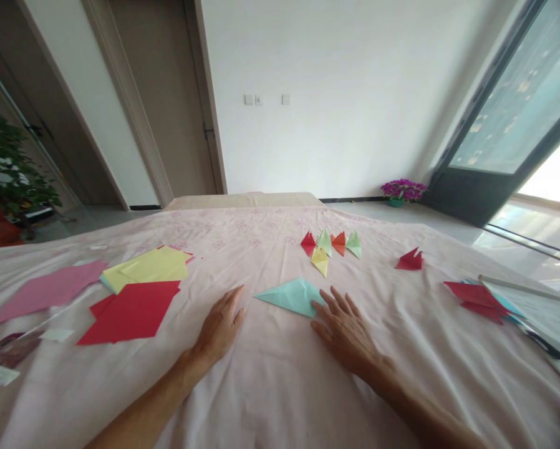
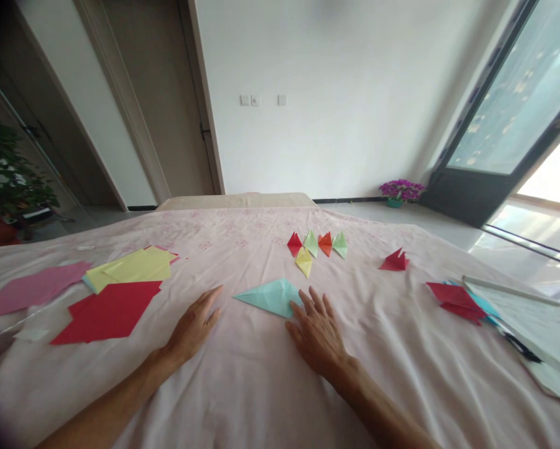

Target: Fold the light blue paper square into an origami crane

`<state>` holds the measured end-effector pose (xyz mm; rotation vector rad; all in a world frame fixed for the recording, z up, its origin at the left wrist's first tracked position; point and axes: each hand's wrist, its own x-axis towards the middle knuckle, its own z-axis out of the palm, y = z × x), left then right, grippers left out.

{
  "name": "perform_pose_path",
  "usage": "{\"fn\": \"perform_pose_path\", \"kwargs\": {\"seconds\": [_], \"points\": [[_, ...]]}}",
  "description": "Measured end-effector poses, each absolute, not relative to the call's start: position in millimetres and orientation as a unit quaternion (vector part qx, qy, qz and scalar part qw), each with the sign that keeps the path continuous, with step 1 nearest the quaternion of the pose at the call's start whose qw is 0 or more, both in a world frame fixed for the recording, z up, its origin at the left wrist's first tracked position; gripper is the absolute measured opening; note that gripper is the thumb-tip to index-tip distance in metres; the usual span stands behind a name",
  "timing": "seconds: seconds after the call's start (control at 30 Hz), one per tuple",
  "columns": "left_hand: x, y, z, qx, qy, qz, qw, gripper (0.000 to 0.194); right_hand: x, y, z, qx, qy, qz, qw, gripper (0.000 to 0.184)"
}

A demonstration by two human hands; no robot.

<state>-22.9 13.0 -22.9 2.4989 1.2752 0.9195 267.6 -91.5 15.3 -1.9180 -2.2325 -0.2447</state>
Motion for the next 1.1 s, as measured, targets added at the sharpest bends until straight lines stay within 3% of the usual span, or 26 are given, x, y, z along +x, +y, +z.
{"fn": "perform_pose_path", "kwargs": {"seconds": [0.13,0.27,0.37,0.47,0.57,0.77,1.1], "points": [[-21.0,-0.9,-22.6,0.810,0.422,0.369,0.171,0.049,231.3,-108.6,19.6,-0.568,-0.816,-0.019,0.104,0.048],[-4.8,-21.8,-25.8,0.770,0.449,0.390,0.231,0.083,189.3,-118.9,19.4,-0.538,-0.832,0.054,0.120,0.045],[10.3,-29.8,-27.0,0.752,0.471,0.396,0.237,0.089,170.6,-114.8,19.9,-0.522,-0.837,0.072,0.146,0.038],[13.4,-27.1,-28.5,0.728,0.472,0.434,0.243,0.078,169.8,-101.7,18.8,-0.567,-0.806,0.074,0.152,0.036],[4.2,-18.1,-30.0,0.680,0.462,0.485,0.298,0.069,181.6,-82.8,12.4,-0.613,-0.769,0.067,0.171,0.046],[-15.0,-6.9,-27.4,0.614,0.460,0.520,0.375,0.024,196.5,-55.8,-7.5,-0.705,-0.664,0.063,0.241,0.042],[-20.9,-1.3,-25.3,0.444,0.332,0.570,0.606,0.041,199.4,-52.5,-19.7,-0.698,-0.604,0.137,0.359,0.043]]}}
